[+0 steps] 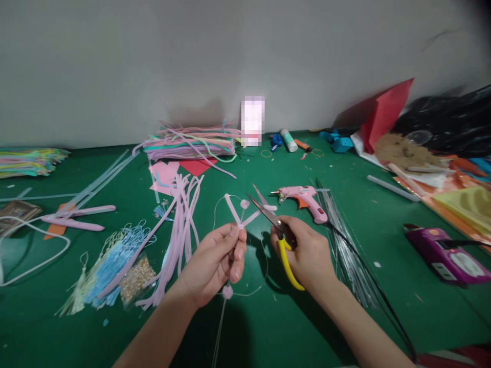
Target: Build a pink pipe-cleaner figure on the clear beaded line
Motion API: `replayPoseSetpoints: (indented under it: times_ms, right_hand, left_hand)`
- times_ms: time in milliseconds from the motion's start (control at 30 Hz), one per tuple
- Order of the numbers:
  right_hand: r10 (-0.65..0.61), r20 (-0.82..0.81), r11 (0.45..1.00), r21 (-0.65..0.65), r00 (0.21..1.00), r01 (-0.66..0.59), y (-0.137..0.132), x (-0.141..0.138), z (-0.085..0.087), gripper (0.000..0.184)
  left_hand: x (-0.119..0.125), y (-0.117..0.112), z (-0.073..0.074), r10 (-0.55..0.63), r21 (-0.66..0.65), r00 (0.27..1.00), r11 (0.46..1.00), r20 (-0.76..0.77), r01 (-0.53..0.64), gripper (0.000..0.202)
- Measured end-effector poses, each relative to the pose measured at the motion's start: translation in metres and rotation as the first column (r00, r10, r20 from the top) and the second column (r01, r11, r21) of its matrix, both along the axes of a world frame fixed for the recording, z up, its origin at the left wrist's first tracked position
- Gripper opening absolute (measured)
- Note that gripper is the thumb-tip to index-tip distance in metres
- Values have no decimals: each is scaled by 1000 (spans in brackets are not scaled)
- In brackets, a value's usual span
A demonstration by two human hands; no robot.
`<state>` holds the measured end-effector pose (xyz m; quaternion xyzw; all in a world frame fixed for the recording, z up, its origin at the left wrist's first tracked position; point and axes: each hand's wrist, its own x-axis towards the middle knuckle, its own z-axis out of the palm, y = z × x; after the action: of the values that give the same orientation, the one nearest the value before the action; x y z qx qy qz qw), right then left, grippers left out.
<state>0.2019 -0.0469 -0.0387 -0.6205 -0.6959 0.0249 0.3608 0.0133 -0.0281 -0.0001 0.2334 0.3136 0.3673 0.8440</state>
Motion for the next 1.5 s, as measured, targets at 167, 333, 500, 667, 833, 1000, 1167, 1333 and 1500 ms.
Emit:
replayPoseSetpoints:
  times_ms: [167,333,500,667,833,1000,1167,1333,1500]
  right_hand:
    - [-2,25,1000,25,1000,1,-1,1,-1,15]
    - [-104,211,990,113,972,82,0,2,-2,23]
    - [-173,308,975,185,936,119,0,5,-5,26]
    - [-176,317,971,209,932,113,-2,7,-8,26]
    - [-178,277,955,280,944,98,-4,9,-6,26]
    - [-160,275,952,295,948,76,-3,8,1,23]
    - [-132,319,976,207,938,67,1,7,2,23]
    - [-62,260,992,121,964,31,7,8,-1,18]
    - [-98,75,994,-38,992,101,14,3,7,22]
  left_hand:
    - [1,0,1,4,0,1000,1000,4,-4,20]
    - [1,-1,2,2,-3,1000,1000,-2,-2,20]
    - [2,0,1,-16,9,1000,1000,-2,16,20]
    - [2,-2,-1,-27,21,1000,999,3,27,21]
    - [0,-6,-10,-57,38,998,998,40,56,23]
    - [1,-7,-14,-92,56,991,995,100,87,24]
    - [5,-5,-12,-18,11,999,1000,33,18,23]
    - [9,-2,-13,34,-71,999,997,-3,-34,22]
    - [7,0,-12,54,-95,998,994,13,-52,22]
